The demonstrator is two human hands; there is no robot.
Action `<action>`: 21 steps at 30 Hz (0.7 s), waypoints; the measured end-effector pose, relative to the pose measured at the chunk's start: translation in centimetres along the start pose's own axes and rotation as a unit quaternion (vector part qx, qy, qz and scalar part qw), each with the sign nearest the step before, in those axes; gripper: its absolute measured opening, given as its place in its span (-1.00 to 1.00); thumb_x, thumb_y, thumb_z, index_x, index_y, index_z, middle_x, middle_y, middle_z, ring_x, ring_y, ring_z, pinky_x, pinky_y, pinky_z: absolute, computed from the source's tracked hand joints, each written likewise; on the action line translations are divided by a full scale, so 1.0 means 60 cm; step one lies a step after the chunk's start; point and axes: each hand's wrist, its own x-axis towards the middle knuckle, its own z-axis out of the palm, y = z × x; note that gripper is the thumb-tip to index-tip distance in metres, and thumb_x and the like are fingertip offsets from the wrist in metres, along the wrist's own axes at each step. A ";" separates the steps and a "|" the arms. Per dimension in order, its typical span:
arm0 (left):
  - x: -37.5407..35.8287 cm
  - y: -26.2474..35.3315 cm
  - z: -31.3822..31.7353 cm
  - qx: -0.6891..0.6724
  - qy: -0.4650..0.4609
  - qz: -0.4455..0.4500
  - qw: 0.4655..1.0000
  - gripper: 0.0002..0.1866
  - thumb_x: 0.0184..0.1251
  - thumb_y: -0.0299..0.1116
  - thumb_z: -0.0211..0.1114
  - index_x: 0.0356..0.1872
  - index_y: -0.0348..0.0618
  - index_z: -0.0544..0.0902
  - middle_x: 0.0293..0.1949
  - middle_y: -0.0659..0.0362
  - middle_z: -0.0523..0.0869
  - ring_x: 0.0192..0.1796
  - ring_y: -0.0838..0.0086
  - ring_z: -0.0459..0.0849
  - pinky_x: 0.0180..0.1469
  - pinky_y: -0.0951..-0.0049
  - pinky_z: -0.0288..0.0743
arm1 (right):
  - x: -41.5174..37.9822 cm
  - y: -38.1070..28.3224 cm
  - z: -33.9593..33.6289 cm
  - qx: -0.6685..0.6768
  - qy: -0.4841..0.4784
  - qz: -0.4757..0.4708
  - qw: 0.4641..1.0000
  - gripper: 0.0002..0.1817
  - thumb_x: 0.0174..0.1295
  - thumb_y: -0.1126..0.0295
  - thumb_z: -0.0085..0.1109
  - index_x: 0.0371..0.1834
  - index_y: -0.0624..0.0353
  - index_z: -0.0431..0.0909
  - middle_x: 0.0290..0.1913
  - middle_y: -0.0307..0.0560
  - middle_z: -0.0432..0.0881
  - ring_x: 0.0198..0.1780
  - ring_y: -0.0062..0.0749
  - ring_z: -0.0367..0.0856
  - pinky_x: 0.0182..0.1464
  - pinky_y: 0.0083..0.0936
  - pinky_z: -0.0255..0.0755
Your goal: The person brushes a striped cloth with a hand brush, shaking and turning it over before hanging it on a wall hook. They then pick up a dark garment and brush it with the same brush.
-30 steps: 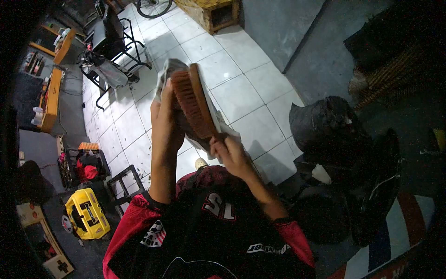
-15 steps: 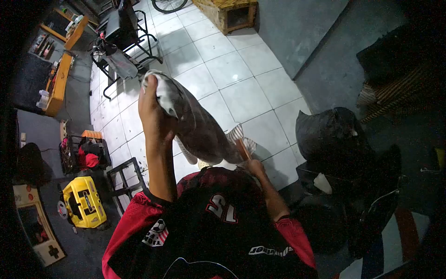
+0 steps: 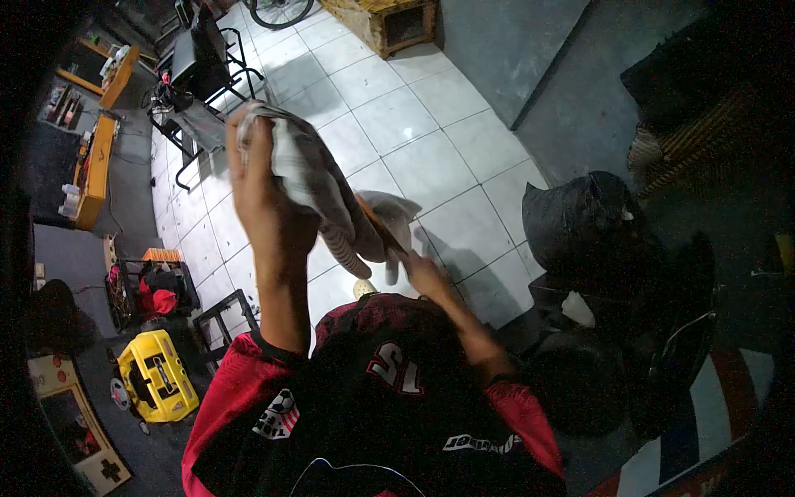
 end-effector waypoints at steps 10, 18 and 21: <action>-0.006 0.034 -0.041 0.077 -0.030 0.052 0.995 -0.78 0.34 -0.36 -0.05 -0.10 -0.26 0.39 -0.26 0.19 0.47 -0.28 0.60 0.45 -0.20 0.65 0.36 | -0.051 0.092 -0.015 0.073 -0.036 0.142 0.987 -0.44 -0.04 0.04 0.21 -0.17 0.36 0.45 -0.26 0.20 0.56 -0.17 -0.08 0.55 -0.13 -0.31 0.42; -0.017 0.069 -0.066 0.247 -0.164 0.031 0.955 -0.87 0.24 -0.49 0.07 -0.22 -0.30 0.43 -0.35 0.26 0.46 -0.27 0.68 0.37 -0.21 0.71 0.24 | 0.065 -0.010 -0.054 0.172 0.140 -0.107 0.969 -0.54 -0.12 0.38 0.31 -0.12 0.27 0.41 -0.33 0.04 0.55 -0.24 -0.21 0.56 -0.15 -0.43 0.41; -0.007 0.078 -0.113 0.323 -0.101 0.020 0.941 -0.89 0.20 -0.53 0.08 -0.27 -0.32 0.46 -0.39 0.25 0.48 -0.30 0.67 0.40 -0.21 0.70 0.27 | 0.075 0.007 -0.068 0.096 0.060 -0.050 0.992 -0.70 -0.06 0.45 0.21 -0.23 0.25 0.42 -0.42 0.11 0.54 -0.31 -0.07 0.55 -0.24 -0.31 0.39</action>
